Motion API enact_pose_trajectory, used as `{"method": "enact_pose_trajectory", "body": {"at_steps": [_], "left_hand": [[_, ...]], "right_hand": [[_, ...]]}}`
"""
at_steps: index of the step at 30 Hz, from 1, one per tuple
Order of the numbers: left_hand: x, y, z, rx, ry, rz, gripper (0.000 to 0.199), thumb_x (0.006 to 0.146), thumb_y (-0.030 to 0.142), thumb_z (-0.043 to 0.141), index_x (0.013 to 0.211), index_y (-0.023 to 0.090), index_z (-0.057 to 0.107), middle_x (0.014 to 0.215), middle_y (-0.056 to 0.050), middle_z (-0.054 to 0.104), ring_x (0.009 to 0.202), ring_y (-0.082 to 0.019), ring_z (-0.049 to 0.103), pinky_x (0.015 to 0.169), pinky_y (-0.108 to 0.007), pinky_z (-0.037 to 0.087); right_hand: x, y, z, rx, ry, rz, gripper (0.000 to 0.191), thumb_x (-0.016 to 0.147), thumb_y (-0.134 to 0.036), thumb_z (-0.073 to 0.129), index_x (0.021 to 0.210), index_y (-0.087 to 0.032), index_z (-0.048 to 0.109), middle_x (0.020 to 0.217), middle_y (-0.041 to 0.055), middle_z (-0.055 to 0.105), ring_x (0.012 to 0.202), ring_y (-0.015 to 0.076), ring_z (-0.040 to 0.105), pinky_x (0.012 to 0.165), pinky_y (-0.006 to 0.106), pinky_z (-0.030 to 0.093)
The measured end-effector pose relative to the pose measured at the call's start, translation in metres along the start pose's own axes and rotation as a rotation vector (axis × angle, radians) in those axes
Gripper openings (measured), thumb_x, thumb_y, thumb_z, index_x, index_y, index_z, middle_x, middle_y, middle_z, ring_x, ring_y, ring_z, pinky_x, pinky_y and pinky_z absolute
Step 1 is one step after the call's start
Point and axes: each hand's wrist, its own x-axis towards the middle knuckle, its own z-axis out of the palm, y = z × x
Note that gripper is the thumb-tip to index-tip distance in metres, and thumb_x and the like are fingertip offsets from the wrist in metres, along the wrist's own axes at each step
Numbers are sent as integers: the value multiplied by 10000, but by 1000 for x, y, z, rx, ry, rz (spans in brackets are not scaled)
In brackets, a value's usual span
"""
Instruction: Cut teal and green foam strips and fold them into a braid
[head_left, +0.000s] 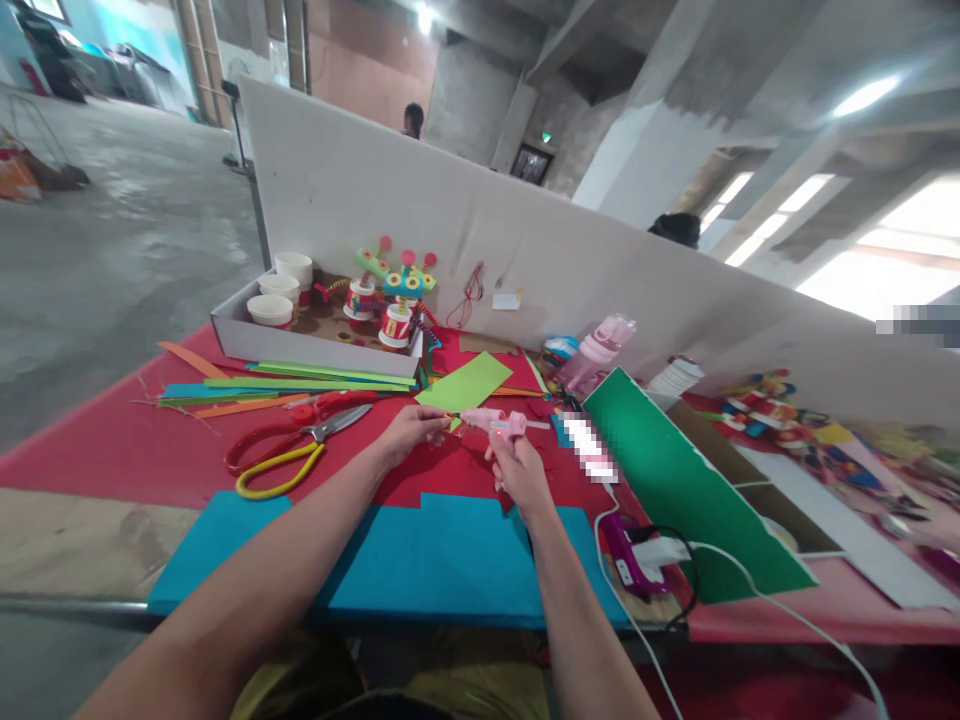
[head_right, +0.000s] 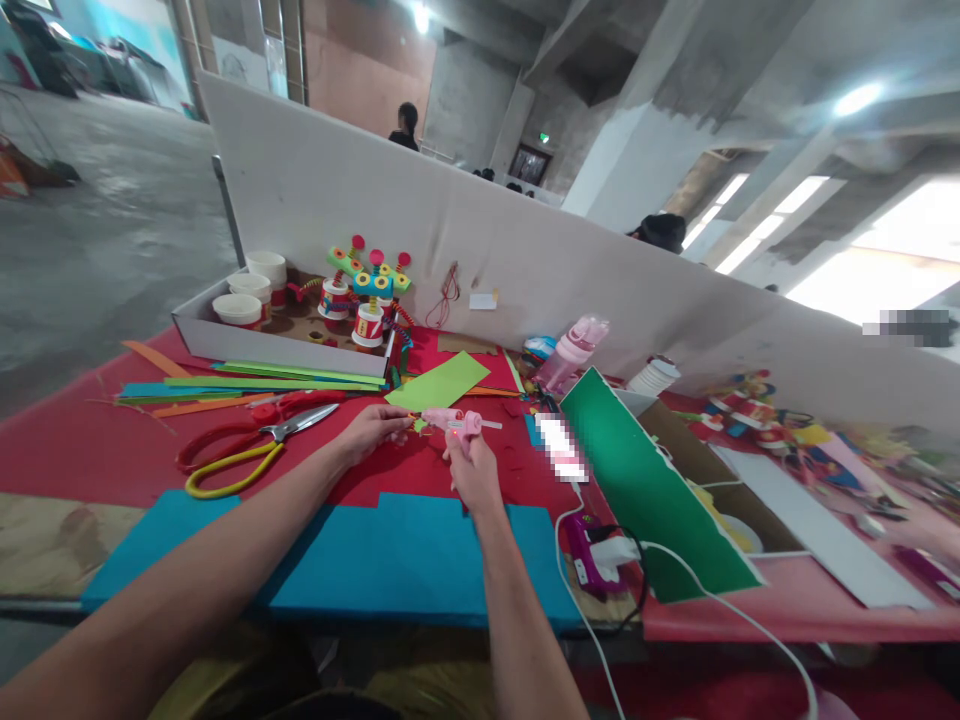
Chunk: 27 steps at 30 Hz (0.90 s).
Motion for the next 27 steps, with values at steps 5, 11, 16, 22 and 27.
{"method": "enact_pose_trajectory", "body": {"at_steps": [5, 11, 16, 22, 27], "left_hand": [[0, 0, 1, -13, 3, -6, 300, 627, 277, 787, 826, 74, 692, 585, -29, 614, 468, -76, 515, 505, -219, 410], [0, 1, 1, -14, 20, -16, 297, 624, 278, 793, 816, 76, 690, 585, -23, 613, 467, -74, 517, 514, -223, 418], [-1, 2, 2, -23, 28, -20, 290, 619, 272, 799, 805, 82, 681, 571, -17, 608, 464, -77, 521, 511, -223, 415], [0, 1, 2, -28, 19, -18, 281, 628, 270, 793, 808, 84, 684, 578, -20, 609, 467, -76, 515, 512, -224, 409], [0, 0, 1, -9, 7, -1, 281, 640, 269, 784, 826, 80, 692, 539, -14, 594, 450, -74, 491, 497, -222, 386]], "right_hand": [[0, -1, 0, -20, 15, 1, 462, 797, -649, 455, 692, -203, 511, 374, -65, 422, 315, 101, 438, 349, 201, 355], [0, 0, -1, -50, 25, 0, 476, 789, -661, 445, 700, -199, 519, 377, -56, 443, 315, 104, 447, 347, 201, 360], [-2, 0, 0, -61, 41, 9, 483, 782, -665, 447, 701, -194, 517, 383, -49, 461, 311, 100, 443, 340, 200, 360], [-3, -2, 0, -41, 41, 16, 483, 779, -672, 450, 692, -200, 508, 389, -49, 457, 313, 107, 449, 344, 208, 372], [-2, -2, 0, -30, 37, 21, 481, 771, -674, 466, 683, -203, 495, 396, -49, 456, 318, 107, 450, 340, 206, 366]]}}
